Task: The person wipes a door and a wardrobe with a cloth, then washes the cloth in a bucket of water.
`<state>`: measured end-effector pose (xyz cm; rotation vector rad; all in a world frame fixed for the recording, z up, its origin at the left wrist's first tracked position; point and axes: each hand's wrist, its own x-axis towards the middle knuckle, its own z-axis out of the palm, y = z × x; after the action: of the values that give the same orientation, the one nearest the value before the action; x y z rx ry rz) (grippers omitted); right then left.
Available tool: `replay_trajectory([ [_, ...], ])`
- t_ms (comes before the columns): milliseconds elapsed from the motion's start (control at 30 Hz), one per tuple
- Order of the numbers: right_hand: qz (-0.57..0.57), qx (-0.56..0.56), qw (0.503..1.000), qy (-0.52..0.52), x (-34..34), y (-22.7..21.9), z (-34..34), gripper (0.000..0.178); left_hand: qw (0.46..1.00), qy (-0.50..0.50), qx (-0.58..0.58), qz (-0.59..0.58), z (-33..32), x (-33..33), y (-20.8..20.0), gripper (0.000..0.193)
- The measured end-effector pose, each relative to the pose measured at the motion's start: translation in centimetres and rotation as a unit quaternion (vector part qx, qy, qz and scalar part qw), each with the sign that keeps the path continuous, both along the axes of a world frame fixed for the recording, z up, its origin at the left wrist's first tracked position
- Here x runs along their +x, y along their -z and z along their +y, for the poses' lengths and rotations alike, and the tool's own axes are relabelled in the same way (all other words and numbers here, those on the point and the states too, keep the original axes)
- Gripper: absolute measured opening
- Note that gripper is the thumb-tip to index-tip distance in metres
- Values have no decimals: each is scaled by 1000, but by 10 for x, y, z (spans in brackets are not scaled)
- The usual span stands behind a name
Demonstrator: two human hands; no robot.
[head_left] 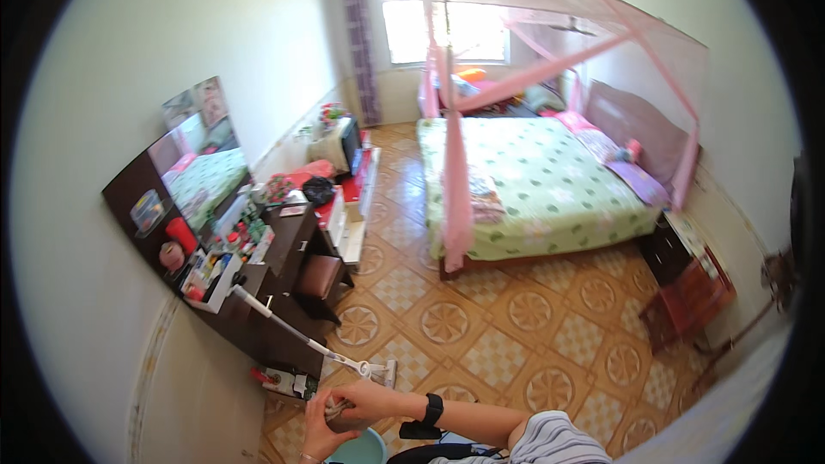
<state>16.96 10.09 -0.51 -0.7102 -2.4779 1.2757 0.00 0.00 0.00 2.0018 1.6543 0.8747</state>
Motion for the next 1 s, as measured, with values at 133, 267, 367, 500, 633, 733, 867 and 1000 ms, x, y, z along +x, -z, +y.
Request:
replay_trajectory([
  [133,111,-69,991,-9,11,-11,35,44,969,-161,-57,-181,31,33,-11,41],
  [267,210,-42,977,2,19,7,55,52,926,-235,21,-296,29,32,-14,38],
  [367,179,7,982,-61,28,4,64,44,869,-290,-13,-400,16,25,-15,46],
  [500,130,-89,986,-60,38,10,71,20,874,-243,-18,-420,5,26,-15,56],
  [633,126,-91,984,-83,41,-8,78,20,889,-304,-18,-342,-8,-5,43,58],
  [733,118,-139,978,-102,34,-10,85,18,910,-355,-83,-196,-18,-6,55,68],
  [867,110,-127,971,-173,-7,-20,70,16,929,-359,-23,-88,-45,2,64,76],
  [1000,91,-92,937,-324,-52,-23,29,14,918,-334,62,-206,-61,26,30,75],
])
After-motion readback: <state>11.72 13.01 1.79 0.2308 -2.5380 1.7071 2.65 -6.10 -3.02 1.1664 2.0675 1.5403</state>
